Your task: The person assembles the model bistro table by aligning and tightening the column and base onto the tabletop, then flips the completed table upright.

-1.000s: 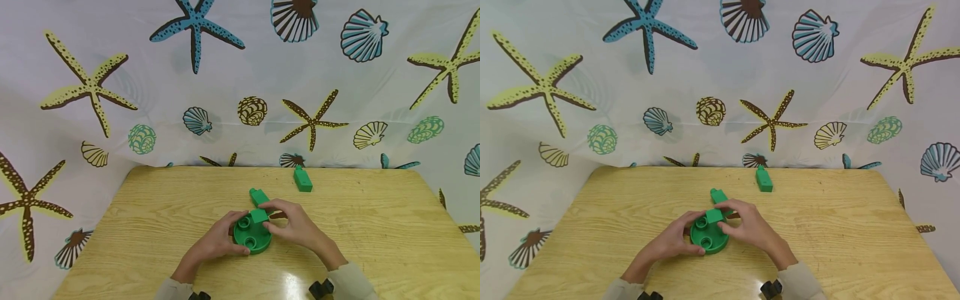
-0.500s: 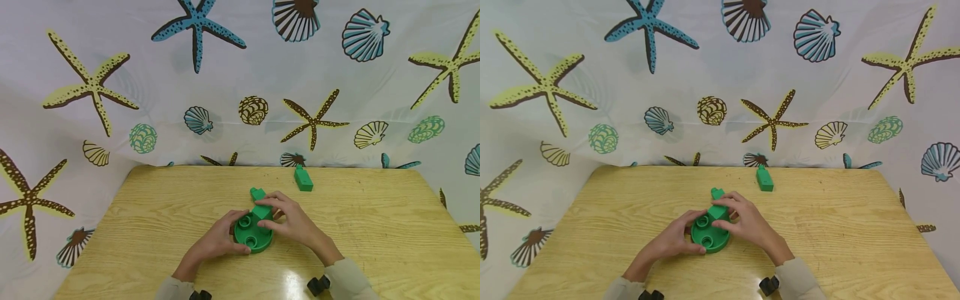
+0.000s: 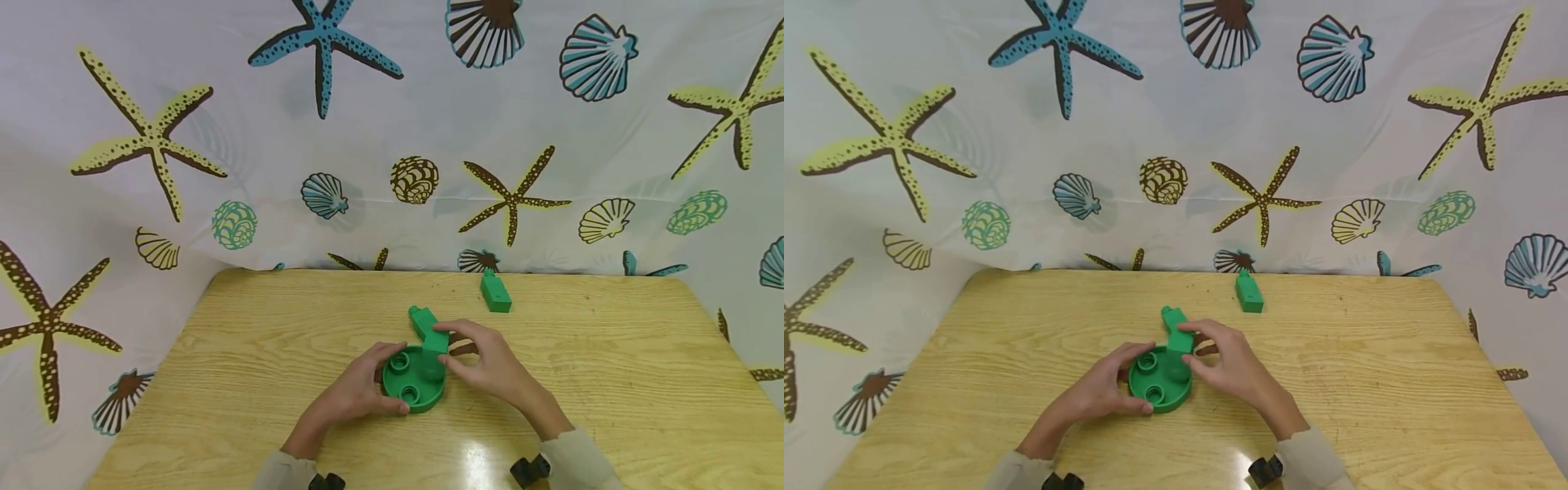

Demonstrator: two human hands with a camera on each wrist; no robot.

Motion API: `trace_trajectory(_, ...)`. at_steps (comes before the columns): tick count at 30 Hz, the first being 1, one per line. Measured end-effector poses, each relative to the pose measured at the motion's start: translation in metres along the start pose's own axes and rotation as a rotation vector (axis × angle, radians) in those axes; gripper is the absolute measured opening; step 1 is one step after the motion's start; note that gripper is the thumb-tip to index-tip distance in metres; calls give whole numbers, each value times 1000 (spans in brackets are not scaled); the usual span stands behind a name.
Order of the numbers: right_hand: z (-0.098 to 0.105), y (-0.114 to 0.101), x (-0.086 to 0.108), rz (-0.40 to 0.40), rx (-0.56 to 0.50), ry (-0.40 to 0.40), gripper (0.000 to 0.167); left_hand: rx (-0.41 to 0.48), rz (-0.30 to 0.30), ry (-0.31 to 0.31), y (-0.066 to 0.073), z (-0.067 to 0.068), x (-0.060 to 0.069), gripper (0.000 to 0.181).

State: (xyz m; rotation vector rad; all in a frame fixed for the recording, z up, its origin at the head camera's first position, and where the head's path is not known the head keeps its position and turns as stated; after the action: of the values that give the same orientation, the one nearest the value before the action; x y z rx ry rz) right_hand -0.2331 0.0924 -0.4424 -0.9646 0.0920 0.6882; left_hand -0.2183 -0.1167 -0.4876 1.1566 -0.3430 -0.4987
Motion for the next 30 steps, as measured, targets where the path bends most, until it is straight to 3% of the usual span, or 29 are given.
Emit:
trace_trajectory(6,1,0,3,13,48,-5,47,-3,0,5,0,0,0,95)
trace_trajectory(13,9,-3,9,40,8,4,42,-1,14,10,-1,0,0,95)
trace_trajectory(21,4,3,8,-19,-69,-21,46,-15,13,13,-1,1,-1,95)
trace_trajectory(30,0,8,6,-84,-44,65,47,-23,-3,15,0,1,-2,94)
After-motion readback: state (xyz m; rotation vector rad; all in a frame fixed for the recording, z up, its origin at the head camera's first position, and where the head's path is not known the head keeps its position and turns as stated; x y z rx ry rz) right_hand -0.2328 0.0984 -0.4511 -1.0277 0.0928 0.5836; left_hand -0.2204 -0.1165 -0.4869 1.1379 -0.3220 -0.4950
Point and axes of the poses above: each hand's wrist, its own x-axis away from the middle knuckle, its own z-axis out of the back of the hand, y = z × x, the point moved 6 cm from there along -x, towards the middle knuckle, and after that the axes turned 8 degrees about x, right-handed, at the moved point
